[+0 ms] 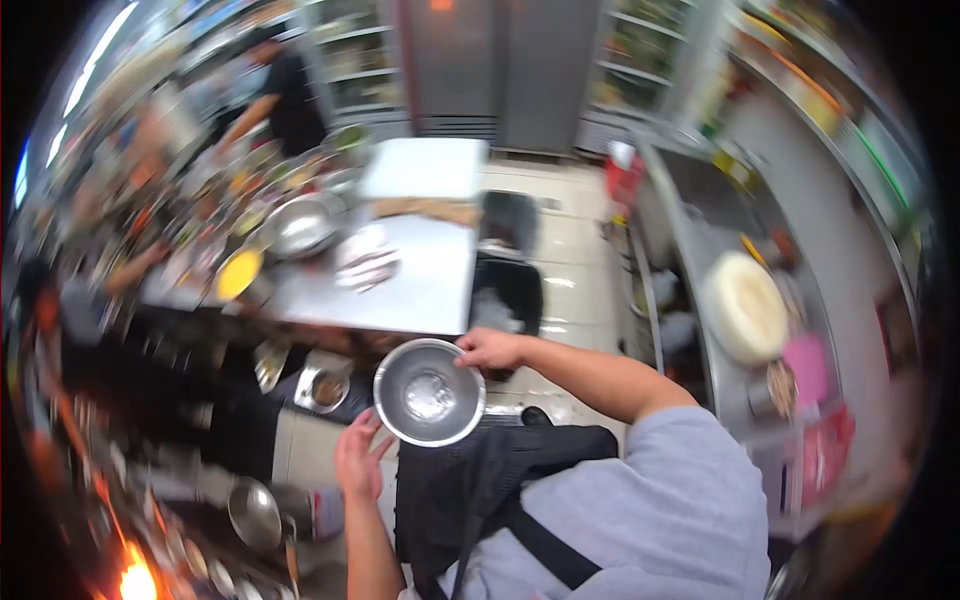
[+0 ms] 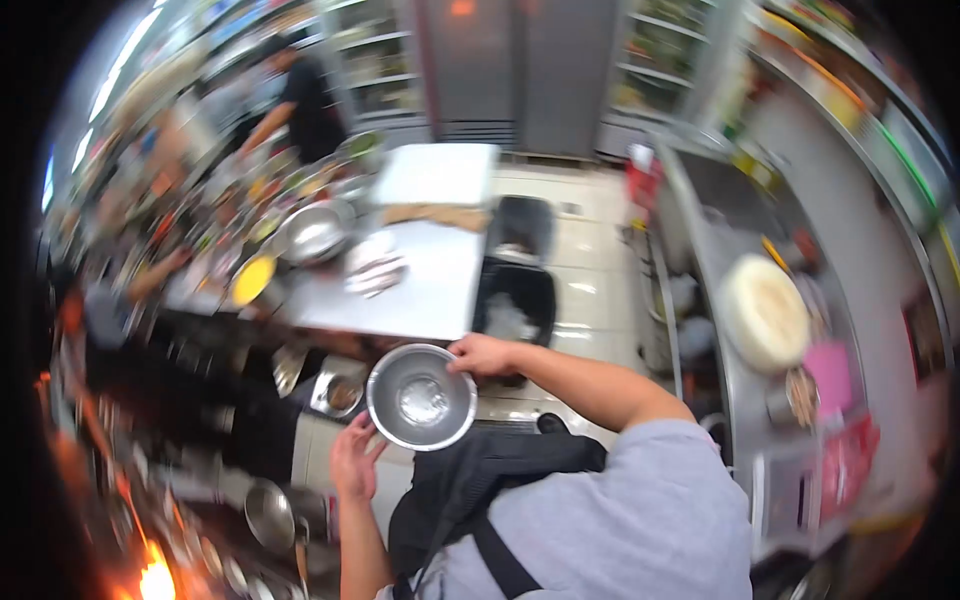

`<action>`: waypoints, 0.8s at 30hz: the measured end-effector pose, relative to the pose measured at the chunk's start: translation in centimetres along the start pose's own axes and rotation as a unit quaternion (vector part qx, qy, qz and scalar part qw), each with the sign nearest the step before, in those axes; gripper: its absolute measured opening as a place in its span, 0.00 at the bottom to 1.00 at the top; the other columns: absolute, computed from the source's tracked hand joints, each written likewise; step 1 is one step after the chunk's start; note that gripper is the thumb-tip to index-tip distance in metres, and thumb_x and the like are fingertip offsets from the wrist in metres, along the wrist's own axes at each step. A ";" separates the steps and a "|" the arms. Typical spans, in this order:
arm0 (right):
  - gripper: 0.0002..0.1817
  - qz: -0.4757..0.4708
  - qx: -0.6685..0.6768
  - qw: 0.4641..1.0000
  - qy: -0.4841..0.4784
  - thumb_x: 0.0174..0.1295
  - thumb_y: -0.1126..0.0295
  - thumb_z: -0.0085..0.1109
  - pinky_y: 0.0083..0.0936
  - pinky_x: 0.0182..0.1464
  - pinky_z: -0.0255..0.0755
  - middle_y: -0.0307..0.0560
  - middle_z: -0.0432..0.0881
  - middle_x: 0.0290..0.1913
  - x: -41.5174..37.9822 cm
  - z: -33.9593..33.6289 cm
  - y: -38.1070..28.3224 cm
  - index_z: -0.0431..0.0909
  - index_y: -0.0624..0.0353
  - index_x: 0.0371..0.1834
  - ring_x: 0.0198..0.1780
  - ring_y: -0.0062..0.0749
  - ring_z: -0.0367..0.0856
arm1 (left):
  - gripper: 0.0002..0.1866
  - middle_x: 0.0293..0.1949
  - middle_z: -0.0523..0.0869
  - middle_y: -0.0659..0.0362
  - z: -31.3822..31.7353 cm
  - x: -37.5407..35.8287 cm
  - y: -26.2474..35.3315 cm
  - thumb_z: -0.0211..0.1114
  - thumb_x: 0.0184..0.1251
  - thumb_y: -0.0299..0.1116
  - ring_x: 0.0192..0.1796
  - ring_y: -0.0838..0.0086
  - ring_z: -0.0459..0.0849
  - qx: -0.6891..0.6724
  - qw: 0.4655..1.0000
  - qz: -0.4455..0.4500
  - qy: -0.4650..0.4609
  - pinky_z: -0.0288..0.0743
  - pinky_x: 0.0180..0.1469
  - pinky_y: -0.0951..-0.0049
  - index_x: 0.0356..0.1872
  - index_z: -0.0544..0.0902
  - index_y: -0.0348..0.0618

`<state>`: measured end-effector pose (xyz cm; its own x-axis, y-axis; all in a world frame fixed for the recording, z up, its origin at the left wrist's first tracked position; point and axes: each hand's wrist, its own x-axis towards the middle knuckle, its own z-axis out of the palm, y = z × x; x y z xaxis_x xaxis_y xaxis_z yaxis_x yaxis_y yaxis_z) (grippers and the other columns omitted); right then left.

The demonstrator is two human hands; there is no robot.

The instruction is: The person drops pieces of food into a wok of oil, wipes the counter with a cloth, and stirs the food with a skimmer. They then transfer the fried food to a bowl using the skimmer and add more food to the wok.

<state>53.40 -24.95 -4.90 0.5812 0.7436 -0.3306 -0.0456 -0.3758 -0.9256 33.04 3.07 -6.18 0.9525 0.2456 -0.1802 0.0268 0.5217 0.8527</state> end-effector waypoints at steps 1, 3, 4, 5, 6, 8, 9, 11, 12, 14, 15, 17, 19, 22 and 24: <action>0.10 -0.001 0.052 0.998 0.040 0.64 0.64 0.60 0.21 0.30 0.67 0.31 0.75 0.24 -2.9 -2.3 0.9 0.81 0.60 0.33 0.28 0.16 0.70 | 0.15 0.63 0.73 0.51 1.2 0.7 -0.7 0.55 0.72 0.46 0.62 0.57 0.75 0.043 0.999 0.000 -0.012 0.73 0.56 0.46 0.37 0.77 0.44; 0.10 0.000 0.092 0.990 0.111 0.63 0.65 0.59 0.24 0.31 0.75 0.35 0.80 0.28 -8.6 -7.7 3.9 0.82 0.59 0.39 0.30 0.21 0.78 | 0.15 0.62 0.74 0.51 2.5 2.0 -3.0 0.55 0.72 0.47 0.60 0.57 0.76 0.053 0.998 -0.036 -0.026 0.73 0.55 0.47 0.38 0.76 0.45; 0.10 0.008 0.101 0.982 0.158 0.62 0.65 0.59 0.26 0.33 0.78 0.37 0.81 0.29 -10.3 -10.4 7.6 0.82 0.59 0.40 0.31 0.22 0.79 | 0.15 0.61 0.75 0.51 2.4 2.6 -4.6 0.55 0.72 0.47 0.60 0.56 0.77 0.058 0.996 -0.056 -0.024 0.73 0.55 0.48 0.39 0.76 0.45; 0.10 0.021 0.144 0.966 0.213 0.62 0.65 0.59 0.28 0.35 0.79 0.38 0.82 0.31 -13.4 -12.7 9.3 0.82 0.60 0.40 0.32 0.23 0.80 | 0.15 0.60 0.76 0.51 2.7 3.0 -6.5 0.55 0.72 0.47 0.59 0.56 0.77 0.066 0.995 -0.079 -0.014 0.74 0.55 0.48 0.39 0.76 0.45; 0.10 0.033 0.189 0.946 0.263 0.62 0.66 0.60 0.29 0.37 0.79 0.39 0.82 0.32 -16.6 -14.7 11.2 0.81 0.61 0.41 0.33 0.24 0.81 | 0.16 0.58 0.77 0.52 2.7 3.3 -8.5 0.54 0.72 0.47 0.58 0.56 0.78 0.076 0.992 -0.102 0.000 0.74 0.54 0.49 0.40 0.75 0.44; 0.11 0.053 0.253 0.903 0.343 0.62 0.67 0.60 0.30 0.36 0.80 0.43 0.83 0.34 -22.8 -19.0 15.4 0.81 0.63 0.42 0.33 0.28 0.83 | 0.16 0.55 0.79 0.52 2.4 3.7 -12.9 0.54 0.73 0.47 0.55 0.56 0.79 0.102 0.983 -0.155 0.014 0.75 0.52 0.50 0.43 0.76 0.44; 0.10 0.055 0.293 0.869 0.394 0.62 0.68 0.59 0.31 0.35 0.80 0.44 0.83 0.34 -25.5 -21.3 18.3 0.81 0.63 0.41 0.33 0.30 0.83 | 0.16 0.53 0.80 0.51 3.3 3.5 -14.6 0.54 0.73 0.46 0.52 0.56 0.81 0.140 0.976 -0.166 0.003 0.77 0.50 0.52 0.43 0.76 0.43; 0.10 0.066 0.340 0.803 0.485 0.62 0.69 0.58 0.32 0.34 0.81 0.46 0.83 0.35 -30.4 -25.3 23.0 0.79 0.64 0.40 0.33 0.33 0.84 | 0.14 0.48 0.81 0.51 4.0 2.9 -17.5 0.54 0.73 0.43 0.45 0.58 0.84 0.238 0.950 -0.197 -0.032 0.80 0.43 0.57 0.43 0.78 0.42; 0.09 0.074 0.348 0.772 0.527 0.62 0.69 0.57 0.32 0.35 0.82 0.47 0.83 0.35 -32.6 -27.2 24.7 0.78 0.63 0.40 0.33 0.34 0.84 | 0.13 0.46 0.82 0.52 3.4 2.9 -19.2 0.54 0.73 0.41 0.41 0.60 0.85 0.297 0.928 -0.216 -0.058 0.81 0.39 0.60 0.42 0.78 0.42; 0.09 0.096 0.359 0.702 0.607 0.62 0.70 0.55 0.33 0.34 0.82 0.47 0.82 0.34 -35.7 -31.5 27.4 0.77 0.63 0.42 0.33 0.36 0.84 | 0.11 0.44 0.82 0.52 -4.0 2.9 -25.8 0.54 0.72 0.38 0.36 0.62 0.84 0.394 0.887 -0.203 -0.128 0.80 0.34 0.62 0.41 0.79 0.42; 0.09 0.086 0.390 0.665 0.631 0.63 0.70 0.55 0.32 0.36 0.82 0.47 0.82 0.35 -36.8 -34.1 29.7 0.76 0.62 0.43 0.35 0.38 0.84 | 0.10 0.44 0.82 0.53 -6.5 2.8 -28.5 0.53 0.71 0.37 0.34 0.63 0.84 0.440 0.862 -0.192 -0.161 0.80 0.32 0.63 0.40 0.79 0.42; 0.10 0.077 0.425 0.625 0.651 0.63 0.70 0.55 0.32 0.38 0.81 0.47 0.81 0.36 -37.3 -39.4 33.3 0.75 0.62 0.44 0.38 0.39 0.84 | 0.10 0.43 0.82 0.53 -5.1 3.2 -28.1 0.54 0.71 0.36 0.34 0.64 0.84 0.462 0.847 -0.233 -0.122 0.80 0.31 0.64 0.40 0.79 0.42; 0.10 -0.078 0.517 0.508 0.684 0.65 0.69 0.55 0.30 0.41 0.79 0.46 0.82 0.39 -37.3 -43.0 35.2 0.74 0.60 0.46 0.43 0.40 0.84 | 0.09 0.43 0.82 0.54 -4.1 1.9 -26.6 0.54 0.71 0.36 0.33 0.65 0.83 0.487 0.815 -0.311 -0.039 0.79 0.29 0.64 0.41 0.79 0.43; 0.09 -0.140 0.466 0.665 0.567 0.65 0.68 0.55 0.29 0.42 0.77 0.45 0.82 0.44 -35.0 -43.4 31.5 0.75 0.57 0.45 0.46 0.37 0.83 | 0.09 0.42 0.82 0.55 -2.8 -0.8 -23.7 0.54 0.70 0.36 0.33 0.66 0.82 0.502 0.769 -0.393 0.045 0.79 0.28 0.64 0.41 0.78 0.44; 0.07 -0.065 0.400 0.784 0.470 0.65 0.69 0.56 0.29 0.39 0.76 0.44 0.82 0.44 -31.3 -41.8 30.0 0.76 0.55 0.44 0.43 0.34 0.84 | 0.08 0.40 0.81 0.57 3.0 -1.5 -20.8 0.56 0.70 0.37 0.33 0.67 0.81 0.456 0.809 -0.351 0.124 0.78 0.27 0.66 0.43 0.77 0.45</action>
<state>67.80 -82.66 -14.57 0.9482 -0.1313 -0.2891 -0.2122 0.4155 -0.8845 31.93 -10.66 -22.19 0.5187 0.3664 -0.7725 0.8543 -0.1866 0.4852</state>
